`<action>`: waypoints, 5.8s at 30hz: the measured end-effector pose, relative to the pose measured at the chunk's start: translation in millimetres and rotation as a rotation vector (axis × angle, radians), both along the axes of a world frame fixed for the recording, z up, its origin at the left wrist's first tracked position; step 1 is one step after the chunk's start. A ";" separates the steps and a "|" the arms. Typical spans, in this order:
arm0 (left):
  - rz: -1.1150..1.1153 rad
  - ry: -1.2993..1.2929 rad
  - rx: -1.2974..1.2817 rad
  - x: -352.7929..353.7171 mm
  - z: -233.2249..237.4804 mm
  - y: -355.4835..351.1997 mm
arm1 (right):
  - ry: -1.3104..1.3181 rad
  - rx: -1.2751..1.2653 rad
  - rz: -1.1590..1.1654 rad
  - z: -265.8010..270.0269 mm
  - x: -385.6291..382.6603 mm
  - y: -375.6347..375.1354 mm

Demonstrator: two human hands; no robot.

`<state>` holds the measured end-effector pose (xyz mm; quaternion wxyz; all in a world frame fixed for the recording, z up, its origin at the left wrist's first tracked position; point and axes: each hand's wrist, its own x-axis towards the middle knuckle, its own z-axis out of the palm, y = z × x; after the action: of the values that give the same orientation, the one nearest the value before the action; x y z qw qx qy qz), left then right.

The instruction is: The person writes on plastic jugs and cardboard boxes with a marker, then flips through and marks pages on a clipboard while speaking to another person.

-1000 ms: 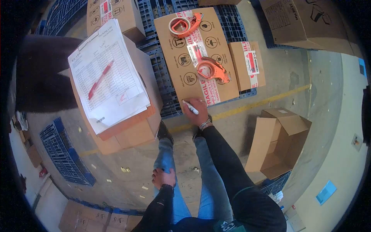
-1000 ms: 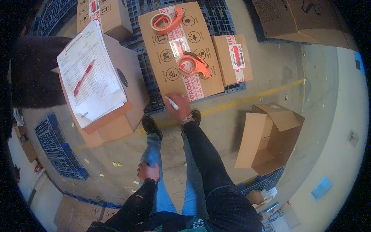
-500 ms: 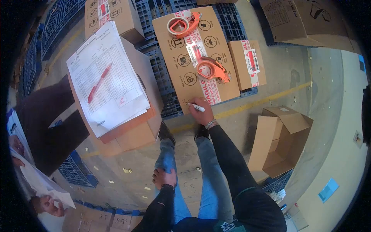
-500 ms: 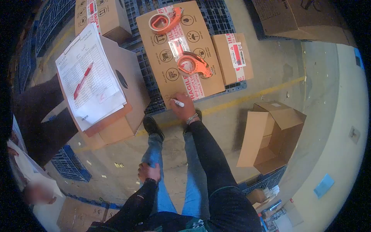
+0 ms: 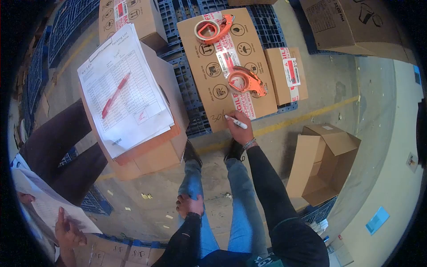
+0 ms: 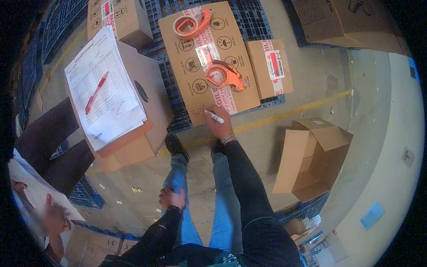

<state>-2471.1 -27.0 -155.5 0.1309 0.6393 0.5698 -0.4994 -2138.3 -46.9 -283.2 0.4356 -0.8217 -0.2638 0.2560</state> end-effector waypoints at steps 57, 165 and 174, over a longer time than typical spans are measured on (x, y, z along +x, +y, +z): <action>-0.161 0.069 0.047 28.0 -5.0 -16.3 | -0.077 -0.148 -0.351 29.1 205.1 -129.6; -0.155 -1.750 -0.245 -100.6 429.4 123.4 | 0.126 0.445 0.019 596.1 -285.6 -36.1; -0.333 -1.734 -0.114 -82.5 474.3 124.8 | -0.215 0.463 0.177 653.1 -300.3 -10.0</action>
<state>-2553.6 97.8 318.7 0.4742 0.8602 0.1436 0.1208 -2438.6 -57.0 369.8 0.5575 -0.6962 -0.4309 0.1372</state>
